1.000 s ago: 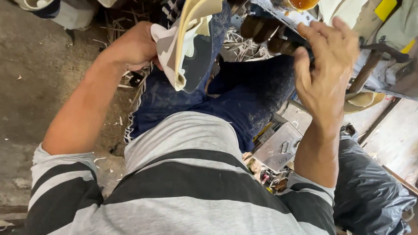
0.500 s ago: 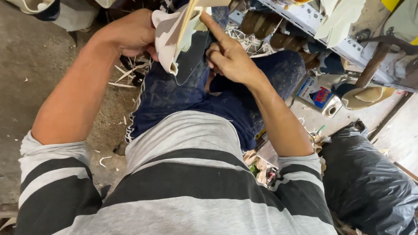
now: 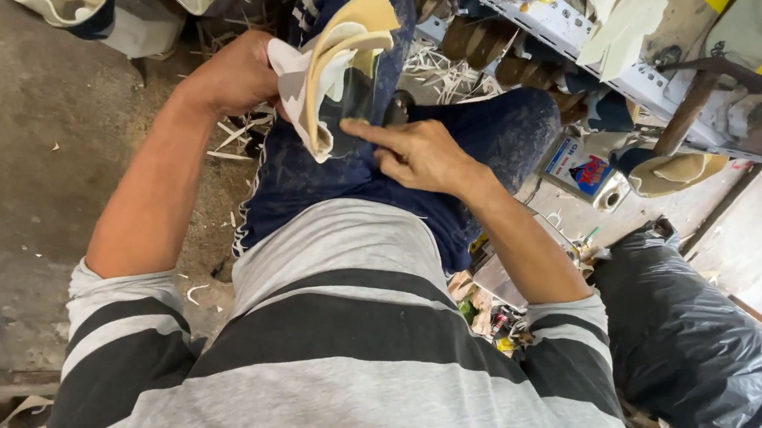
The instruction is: Applying adhesive to the edges of shoe upper components and folding them to create finished edges.
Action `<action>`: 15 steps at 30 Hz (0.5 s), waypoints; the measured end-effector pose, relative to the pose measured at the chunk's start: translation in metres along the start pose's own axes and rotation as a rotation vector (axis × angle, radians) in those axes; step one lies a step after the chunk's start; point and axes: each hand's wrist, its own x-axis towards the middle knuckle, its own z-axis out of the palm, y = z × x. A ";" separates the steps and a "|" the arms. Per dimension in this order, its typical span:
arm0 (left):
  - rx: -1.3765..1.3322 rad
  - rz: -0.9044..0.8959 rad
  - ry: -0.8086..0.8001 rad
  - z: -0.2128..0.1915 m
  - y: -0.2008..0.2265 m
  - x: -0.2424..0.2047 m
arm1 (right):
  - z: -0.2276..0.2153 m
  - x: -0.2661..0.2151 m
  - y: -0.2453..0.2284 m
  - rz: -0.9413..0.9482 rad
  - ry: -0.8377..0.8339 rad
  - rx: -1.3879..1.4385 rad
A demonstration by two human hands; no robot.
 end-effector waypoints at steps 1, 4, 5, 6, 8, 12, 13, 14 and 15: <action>0.001 -0.003 0.001 0.001 0.003 -0.001 | -0.007 0.007 -0.002 0.000 0.001 0.003; 0.079 -0.043 0.050 0.005 0.000 -0.001 | -0.012 0.019 -0.005 -0.029 0.084 0.273; 0.063 0.010 0.067 0.005 -0.006 0.000 | -0.005 0.022 -0.002 0.166 -0.033 -0.019; 0.050 0.065 0.081 0.005 -0.011 0.002 | 0.001 0.024 0.001 0.362 -0.150 -0.313; 0.044 0.050 0.090 0.006 -0.014 -0.006 | 0.015 0.020 -0.020 0.343 -0.214 -0.440; 0.130 0.031 0.150 0.010 -0.018 -0.013 | -0.010 0.008 -0.031 0.059 -0.185 -0.137; 0.133 0.043 0.150 0.005 -0.035 -0.009 | -0.031 0.004 -0.027 0.060 -0.181 -0.148; 0.063 0.225 0.184 0.004 -0.055 -0.006 | -0.053 -0.004 -0.024 0.111 -0.008 0.004; -0.008 0.406 0.216 0.003 -0.076 -0.002 | -0.073 -0.012 -0.021 0.161 0.167 0.155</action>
